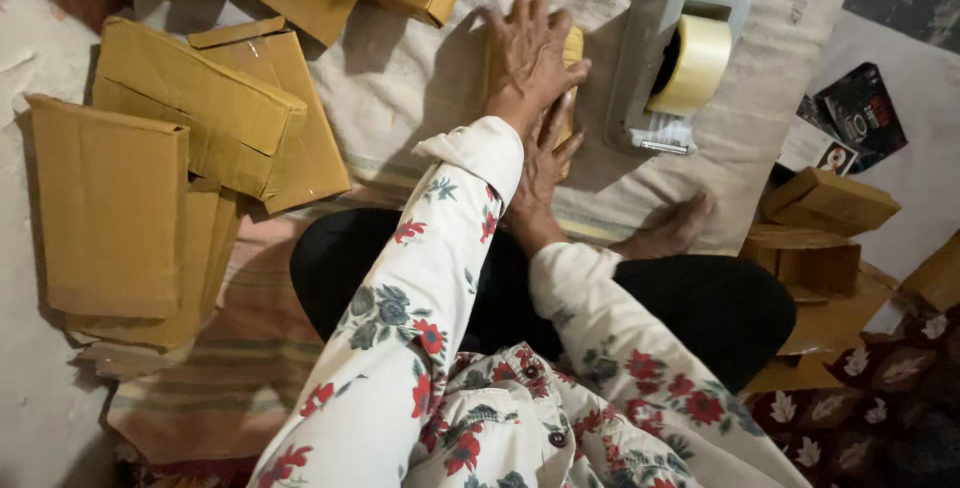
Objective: The person sits on the floor and packs smartwatches into small cardboard boxes. They open the watch boxes, place the watches and accessories into the shipping boxes, close the flaps, and seal them with packing tape using a tape dispenser.
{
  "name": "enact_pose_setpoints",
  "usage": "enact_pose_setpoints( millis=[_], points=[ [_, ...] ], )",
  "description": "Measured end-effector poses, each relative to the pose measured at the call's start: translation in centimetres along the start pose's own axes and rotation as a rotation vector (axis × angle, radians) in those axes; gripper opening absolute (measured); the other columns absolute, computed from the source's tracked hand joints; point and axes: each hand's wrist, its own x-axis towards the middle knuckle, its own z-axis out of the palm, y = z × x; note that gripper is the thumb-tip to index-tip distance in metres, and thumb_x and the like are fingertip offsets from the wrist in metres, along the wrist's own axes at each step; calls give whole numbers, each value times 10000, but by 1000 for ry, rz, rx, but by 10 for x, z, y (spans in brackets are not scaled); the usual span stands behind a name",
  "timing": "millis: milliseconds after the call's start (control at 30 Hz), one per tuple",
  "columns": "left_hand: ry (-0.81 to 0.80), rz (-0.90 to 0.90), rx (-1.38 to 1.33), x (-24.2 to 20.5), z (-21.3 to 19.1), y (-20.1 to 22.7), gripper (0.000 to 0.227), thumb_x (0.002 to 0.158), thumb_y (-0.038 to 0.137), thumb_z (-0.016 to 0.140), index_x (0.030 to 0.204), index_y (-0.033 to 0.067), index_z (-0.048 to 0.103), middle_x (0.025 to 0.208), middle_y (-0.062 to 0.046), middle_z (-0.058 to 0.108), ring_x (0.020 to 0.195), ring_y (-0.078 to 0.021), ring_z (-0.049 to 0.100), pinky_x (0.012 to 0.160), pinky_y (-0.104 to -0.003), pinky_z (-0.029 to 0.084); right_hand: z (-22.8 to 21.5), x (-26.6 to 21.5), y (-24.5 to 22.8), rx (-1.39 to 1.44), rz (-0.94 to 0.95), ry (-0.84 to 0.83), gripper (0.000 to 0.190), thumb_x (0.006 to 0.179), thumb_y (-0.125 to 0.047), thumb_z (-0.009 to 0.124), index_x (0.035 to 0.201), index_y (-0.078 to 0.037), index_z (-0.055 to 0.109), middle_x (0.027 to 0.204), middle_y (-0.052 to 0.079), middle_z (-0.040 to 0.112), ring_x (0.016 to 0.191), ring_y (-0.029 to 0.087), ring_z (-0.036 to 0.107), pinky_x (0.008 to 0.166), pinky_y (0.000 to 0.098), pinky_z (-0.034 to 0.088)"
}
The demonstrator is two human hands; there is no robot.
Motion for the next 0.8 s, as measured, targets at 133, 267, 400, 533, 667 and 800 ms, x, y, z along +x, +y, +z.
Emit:
enact_pose_setpoints(
  millis=[133, 267, 400, 533, 667, 800],
  points=[
    [-301, -522, -166, -30, -16, -33, 755, 826, 703, 587, 1292, 109, 611, 1131, -149, 680, 1027, -277, 645, 1004, -494, 419, -47, -12, 45, -251, -483, -139, 831, 931, -463, 532, 1577, 6, 302, 1669, 226, 246, 1583, 395, 108, 1237, 644, 34],
    [-305, -844, -240, -74, -10, -64, 611, 1020, 563, 493, 1265, 17, 612, 926, -143, 770, 851, -303, 706, 1209, -490, 280, -51, 1, 48, -159, -595, -25, 834, 933, -342, 524, 1629, 41, 273, 1715, 224, 227, 1605, 369, 146, 1293, 567, 71],
    [203, -552, -1, -86, 8, -53, 465, 943, 503, 578, 1161, 97, 636, 1085, -193, 645, 1033, -362, 597, 924, -531, 385, -22, 17, 1, -205, -405, 82, 810, 952, -299, 547, 1574, 131, 256, 1658, 331, 186, 1555, 465, 129, 1261, 563, 79],
    [190, -406, 15, -96, 25, -51, 418, 1024, 520, 538, 1129, 119, 600, 1104, -191, 569, 1020, -373, 561, 917, -527, 385, -25, -2, 10, -82, -392, 55, 963, 939, -446, 607, 1606, 126, 214, 1691, 306, 136, 1597, 428, 80, 1311, 536, 70],
    [166, -417, 63, -90, 26, -51, 434, 969, 539, 551, 1046, 115, 590, 1044, -165, 550, 984, -361, 557, 883, -523, 389, -57, -10, 31, 85, -214, -70, 1150, 788, -617, 629, 1550, 128, 197, 1643, 334, 117, 1544, 448, 54, 1252, 555, 56],
    [219, -389, 41, -92, 28, -52, 423, 996, 520, 543, 1080, 108, 594, 1081, -175, 553, 1003, -361, 564, 883, -527, 392, -41, -2, 2, -29, -176, -70, 1160, 884, -688, 593, 1546, 168, 173, 1629, 386, 98, 1536, 505, 27, 1245, 599, 16]
  ],
)
